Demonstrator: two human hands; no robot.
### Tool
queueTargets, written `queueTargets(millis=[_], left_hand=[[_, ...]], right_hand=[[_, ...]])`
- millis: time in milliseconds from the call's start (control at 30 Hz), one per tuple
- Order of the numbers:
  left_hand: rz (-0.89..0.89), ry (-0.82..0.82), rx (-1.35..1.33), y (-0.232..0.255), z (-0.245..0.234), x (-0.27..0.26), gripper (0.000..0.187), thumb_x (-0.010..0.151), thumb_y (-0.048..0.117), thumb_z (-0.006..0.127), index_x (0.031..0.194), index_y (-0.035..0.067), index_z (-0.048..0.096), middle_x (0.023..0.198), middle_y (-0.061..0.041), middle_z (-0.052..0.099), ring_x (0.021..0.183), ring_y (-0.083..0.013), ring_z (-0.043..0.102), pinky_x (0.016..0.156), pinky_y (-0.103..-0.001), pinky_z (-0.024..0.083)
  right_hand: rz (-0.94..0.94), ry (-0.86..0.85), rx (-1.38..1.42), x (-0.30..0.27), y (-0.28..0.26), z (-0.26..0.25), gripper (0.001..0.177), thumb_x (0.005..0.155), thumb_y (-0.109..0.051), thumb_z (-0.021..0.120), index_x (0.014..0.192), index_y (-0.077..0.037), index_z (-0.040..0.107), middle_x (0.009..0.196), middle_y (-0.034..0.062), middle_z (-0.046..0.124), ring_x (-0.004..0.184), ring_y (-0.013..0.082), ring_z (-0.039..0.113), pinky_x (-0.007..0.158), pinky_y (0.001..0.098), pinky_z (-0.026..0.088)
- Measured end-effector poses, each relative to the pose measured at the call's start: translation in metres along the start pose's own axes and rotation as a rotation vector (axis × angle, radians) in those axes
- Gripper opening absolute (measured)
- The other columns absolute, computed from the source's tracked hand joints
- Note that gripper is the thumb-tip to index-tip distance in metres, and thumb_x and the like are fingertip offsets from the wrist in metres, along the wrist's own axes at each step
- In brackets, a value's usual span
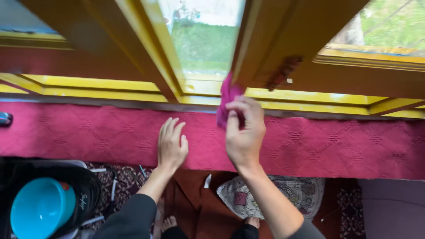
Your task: The person wipes the lower and upper panes of a yellow-framed window using a pink cloth. They clean the glass and frame sections methodically, moving from the bottom sill upward to the top pane.
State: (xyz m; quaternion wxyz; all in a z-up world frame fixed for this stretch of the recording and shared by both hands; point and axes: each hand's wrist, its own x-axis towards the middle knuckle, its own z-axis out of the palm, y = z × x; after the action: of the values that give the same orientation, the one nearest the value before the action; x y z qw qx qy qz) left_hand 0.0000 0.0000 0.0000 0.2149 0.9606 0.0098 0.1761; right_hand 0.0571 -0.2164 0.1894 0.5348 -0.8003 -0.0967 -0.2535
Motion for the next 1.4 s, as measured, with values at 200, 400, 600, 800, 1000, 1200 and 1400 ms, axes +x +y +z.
queueTargets(millis=[200,400,600,800,1000,1200,1400], left_hand=[[0.107,0.035,0.006,-0.043,-0.038,0.066,0.057,0.079,0.016,0.068,0.135,0.008,0.06,0.142,-0.019,0.054,0.139,-0.0395,0.048,0.116,-0.053,0.035],[0.166,0.09,0.051,-0.091,-0.006,0.087,0.065,0.083,0.025,0.067,0.142,0.009,0.046,0.151,-0.015,0.047,0.147,-0.0369,0.039,0.122,-0.053,0.029],[0.182,-0.009,0.165,-0.096,0.004,0.085,0.093,0.087,0.052,0.06,0.162,0.008,0.026,0.166,-0.017,0.029,0.156,-0.0351,0.019,0.127,-0.052,0.009],[0.214,-0.058,0.212,-0.097,0.006,0.083,0.097,0.09,0.06,0.056,0.162,0.002,0.025,0.166,-0.023,0.026,0.155,-0.0403,0.016,0.124,-0.056,0.006],[0.229,-0.013,0.162,-0.097,0.005,0.082,0.097,0.088,0.058,0.06,0.161,0.002,0.029,0.163,-0.024,0.032,0.153,-0.0419,0.024,0.123,-0.058,0.01],[0.22,-0.024,0.126,-0.103,0.011,0.09,0.098,0.087,0.062,0.06,0.161,0.007,0.026,0.165,-0.018,0.029,0.156,-0.0353,0.021,0.126,-0.057,0.0],[0.208,-0.08,0.141,-0.098,0.002,0.089,0.095,0.091,0.058,0.058,0.161,0.004,0.024,0.168,-0.02,0.026,0.157,-0.0354,0.017,0.125,-0.057,0.008]], right_hand=[[-0.241,-0.502,-0.392,-0.016,0.055,0.106,0.05,0.086,-0.003,0.067,0.135,0.005,0.06,0.145,0.0318,0.052,0.138,0.052,0.044,0.12,0.0565,0.032],[-0.095,-0.489,-0.805,-0.04,0.128,0.147,0.062,0.1,-0.033,0.056,0.153,-0.005,0.044,0.162,0.0198,0.038,0.15,0.0383,0.033,0.116,0.0556,0.033],[-0.249,-0.308,-0.91,-0.053,0.159,0.158,0.066,0.098,-0.049,0.054,0.154,-0.013,0.046,0.16,0.0116,0.043,0.153,0.029,0.032,0.12,0.0494,0.025],[-0.287,-0.282,-0.835,-0.051,0.169,0.155,0.072,0.096,-0.057,0.051,0.154,-0.014,0.046,0.16,0.01,0.042,0.152,0.029,0.032,0.12,0.0502,0.025],[-0.4,-0.221,-0.806,-0.049,0.184,0.153,0.064,0.102,-0.051,0.05,0.149,-0.007,0.053,0.153,0.0139,0.049,0.148,0.0307,0.038,0.117,0.047,0.03],[-0.283,-0.229,-0.746,-0.043,0.18,0.159,0.067,0.102,-0.043,0.05,0.148,0.006,0.048,0.155,0.03,0.044,0.148,0.0421,0.037,0.121,0.0521,0.026],[-0.666,-0.321,-0.476,-0.026,0.155,0.188,0.024,0.086,-0.017,0.055,0.104,-0.003,0.063,0.108,0.0193,0.065,0.114,0.0406,0.063,0.095,0.0512,0.049]])
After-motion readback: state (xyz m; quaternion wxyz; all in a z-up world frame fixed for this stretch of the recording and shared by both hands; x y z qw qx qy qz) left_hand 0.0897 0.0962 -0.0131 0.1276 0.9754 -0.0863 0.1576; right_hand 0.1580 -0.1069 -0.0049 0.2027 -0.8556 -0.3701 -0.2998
